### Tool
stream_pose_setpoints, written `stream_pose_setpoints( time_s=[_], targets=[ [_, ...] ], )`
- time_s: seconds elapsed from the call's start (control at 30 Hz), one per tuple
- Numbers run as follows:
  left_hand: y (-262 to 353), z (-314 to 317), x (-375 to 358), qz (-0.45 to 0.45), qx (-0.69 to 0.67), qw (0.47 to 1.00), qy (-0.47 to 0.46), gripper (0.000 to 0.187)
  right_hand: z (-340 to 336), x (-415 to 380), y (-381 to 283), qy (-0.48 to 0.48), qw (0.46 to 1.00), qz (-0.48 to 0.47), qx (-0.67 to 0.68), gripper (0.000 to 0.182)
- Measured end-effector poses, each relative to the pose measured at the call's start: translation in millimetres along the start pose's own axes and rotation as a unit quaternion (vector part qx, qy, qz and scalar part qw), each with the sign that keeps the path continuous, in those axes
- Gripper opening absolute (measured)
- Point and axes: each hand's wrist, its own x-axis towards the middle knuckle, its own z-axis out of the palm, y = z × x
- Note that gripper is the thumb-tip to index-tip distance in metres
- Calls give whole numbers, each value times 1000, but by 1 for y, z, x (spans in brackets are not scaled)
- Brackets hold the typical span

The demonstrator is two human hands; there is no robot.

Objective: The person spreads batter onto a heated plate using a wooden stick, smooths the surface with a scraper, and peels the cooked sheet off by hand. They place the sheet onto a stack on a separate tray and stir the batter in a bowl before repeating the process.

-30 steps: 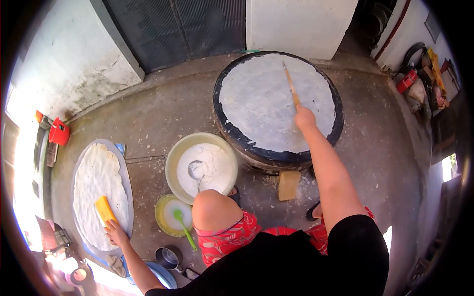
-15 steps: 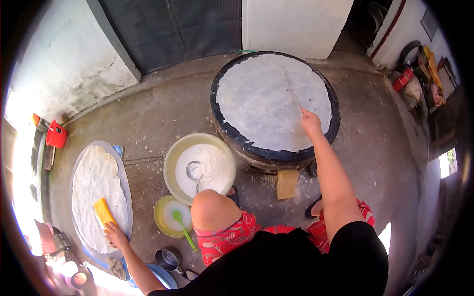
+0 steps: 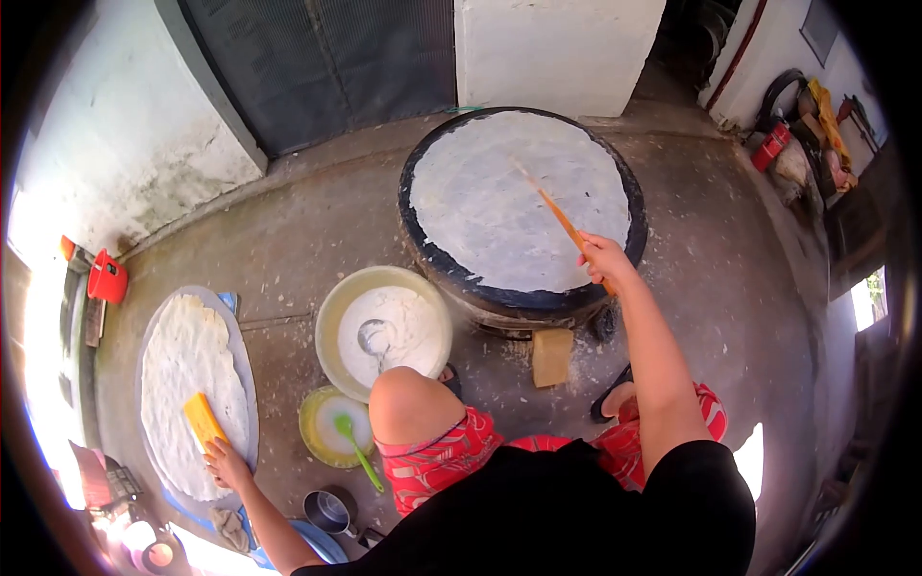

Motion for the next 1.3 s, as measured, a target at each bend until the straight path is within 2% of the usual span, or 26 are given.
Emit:
stream_pose_setpoints(
  time_s=[0.03, 0.07, 0.13, 0.37, 0.43, 0.47, 0.5, 0.53, 0.57, 0.63, 0.73, 0.77, 0.8, 0.83, 0.87, 0.9, 0.93, 0.97, 1.0, 1.03, 1.07, 1.1, 1.13, 1.2, 1.3],
  targets=[
    [0, 0, -1, 0, 2, 1000, -1, 61, -4, -5, 0, -49, 989, 48, 130, 35],
    [0, 0, -1, 0, 6, 1000, -2, 61, -8, -8, 4, -47, 989, 48, 130, 35],
    [0, -1, -2, 1, 3, 1000, -3, 61, -15, -12, 15, 4, 966, 64, 249, 37],
    [-1, 2, 0, -1, -4, 1000, -2, 62, -18, -7, 27, 43, 976, 82, 196, 37],
    [-2, 1, 1, 2, -4, 1000, -2, 62, -15, 8, 32, 133, 989, 62, -3, 34],
    [-2, 1, 0, 3, -5, 1000, -4, 62, -15, 18, 42, 133, 989, 63, -3, 34],
    [-2, 2, 0, 3, -5, 1000, -3, 62, -15, 25, 48, 172, 969, -45, -173, 33],
    [-2, 2, 0, 4, -5, 1000, 0, 62, -16, 30, 54, 203, 907, -150, -336, 31],
    [-3, 3, 0, 4, -6, 1000, 3, 62, -16, 36, 60, 203, 907, -150, -336, 31],
    [-3, 2, 0, 4, 0, 1000, 3, 62, -6, 19, 38, 176, 907, -90, -371, 31],
    [-2, 6, 2, 7, -1, 1000, 7, 62, -9, -3, 28, 171, 901, -114, -382, 31],
    [-4, 7, 3, 5, -4, 1000, 13, 62, -14, -13, 21, 171, 900, -115, -383, 31],
    [-5, 5, 2, 3, -3, 1000, 12, 62, -20, -26, 10, 143, 964, -13, -225, 31],
    [-4, 2, 0, 9, -9, 1000, 9, 62, -24, -33, 6, 109, 988, 91, -59, 31],
    [-3, 1, -1, 17, -15, 1000, 5, 62, -28, -24, 29, 107, 988, 91, -62, 31],
    [-3, 1, -1, 14, -13, 1000, 3, 62, -32, -8, 66, 182, 970, -32, -159, 30],
    [-4, 2, 0, 15, -11, 1000, 6, 62, -24, -20, 61, 250, 922, -156, -251, 30],
    [-3, 3, 0, 16, -9, 1000, 10, 62, -15, -36, 58, 174, 946, -96, -257, 30],
    [-2, 4, 0, 9, -8, 1000, 7, 62, -1, -38, 76, 144, 929, -197, -278, 31],
    [-2, 4, 0, 8, -9, 1000, 10, 62, 14, -54, 66, 21, 963, -145, -228, 32],
    [-2, 3, -1, 7, -9, 1000, 13, 61, 32, -67, 61, -97, 969, -187, -126, 33],
    [-1, 2, -1, -2, -4, 1000, 13, 61, 46, -90, 37, -167, 954, -177, -173, 35],
    [-1, 3, 0, 2, -8, 1000, 12, 61, 63, -106, 22, -223, 963, -106, -105, 38],
    [-2, 2, 0, 5, -17, 1000, 8, 60, 94, -113, 26, -261, 965, -16, -8, 40],
    [0, 0, -3, 5, -17, 1000, 4, 60, 138, -104, 48, -277, 960, 27, -4, 44]
  ],
)
